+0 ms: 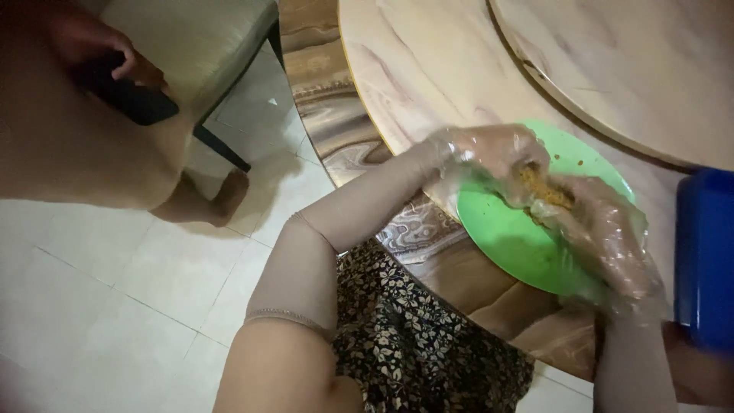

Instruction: Kneading and shaping a small portion of yellow dough on a green plate while wearing protective gloves.

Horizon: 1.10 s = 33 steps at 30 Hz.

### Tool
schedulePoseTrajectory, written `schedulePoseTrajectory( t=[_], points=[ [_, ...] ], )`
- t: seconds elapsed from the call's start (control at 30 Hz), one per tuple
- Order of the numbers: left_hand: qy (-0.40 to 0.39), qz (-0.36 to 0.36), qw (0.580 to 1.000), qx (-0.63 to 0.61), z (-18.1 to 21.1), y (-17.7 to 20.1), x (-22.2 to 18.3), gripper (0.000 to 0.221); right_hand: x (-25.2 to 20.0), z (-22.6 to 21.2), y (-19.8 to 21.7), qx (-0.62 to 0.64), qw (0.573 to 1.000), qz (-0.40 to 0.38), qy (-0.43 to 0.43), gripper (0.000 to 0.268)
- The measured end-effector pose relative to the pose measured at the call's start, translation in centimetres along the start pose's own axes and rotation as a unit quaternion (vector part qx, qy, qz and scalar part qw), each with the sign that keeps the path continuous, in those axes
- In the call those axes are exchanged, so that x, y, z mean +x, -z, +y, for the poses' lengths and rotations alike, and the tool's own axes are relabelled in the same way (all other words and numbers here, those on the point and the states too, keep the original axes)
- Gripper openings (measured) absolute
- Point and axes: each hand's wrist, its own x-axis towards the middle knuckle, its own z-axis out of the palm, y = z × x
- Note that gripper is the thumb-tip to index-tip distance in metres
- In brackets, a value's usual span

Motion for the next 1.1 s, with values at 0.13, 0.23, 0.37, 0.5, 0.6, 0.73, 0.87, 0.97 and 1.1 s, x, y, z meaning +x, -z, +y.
schedulePoseTrajectory(
  t=[0.13,0.23,0.37,0.5,0.6,0.73,0.87,0.97,1.1],
  points=[
    [-0.026,-0.022,0.998,-0.045,-0.5,0.9,-0.7,0.055,0.6,-6.7,2.6,0.116,0.967,-0.091,-0.206,0.086],
    [0.013,-0.020,0.999,0.024,1.5,0.7,-0.7,0.061,-0.1,-2.7,0.0,-0.020,0.996,-0.049,-0.067,0.061],
    [-0.153,0.075,0.984,0.053,-1.4,-2.6,1.6,0.037,0.2,-6.5,1.4,0.100,0.976,-0.053,-0.184,0.046],
    [-0.035,0.057,0.995,0.075,1.5,-2.9,0.9,0.050,0.5,-6.5,1.4,0.138,0.969,-0.090,-0.183,0.034],
    [-0.136,0.099,0.979,0.116,0.3,-3.5,1.8,0.070,0.0,-4.6,-0.2,0.314,0.907,-0.063,-0.273,0.018],
    [-0.129,0.086,0.985,0.080,0.3,-3.7,1.3,0.046,-1.2,0.9,-2.7,0.284,0.936,-0.029,-0.205,0.015],
    [-0.021,-0.014,0.999,0.032,5.9,1.3,-2.9,0.041,0.4,-5.9,2.3,0.253,0.930,-0.064,-0.257,0.050],
    [0.047,0.001,0.997,0.055,4.8,2.5,-3.6,0.024,-1.3,-0.7,4.3,0.149,0.966,-0.031,-0.210,0.030],
    [0.024,-0.008,0.998,0.057,2.8,1.7,-2.8,0.019,-2.0,2.5,4.0,0.264,0.961,-0.061,-0.053,0.045]
  ],
)
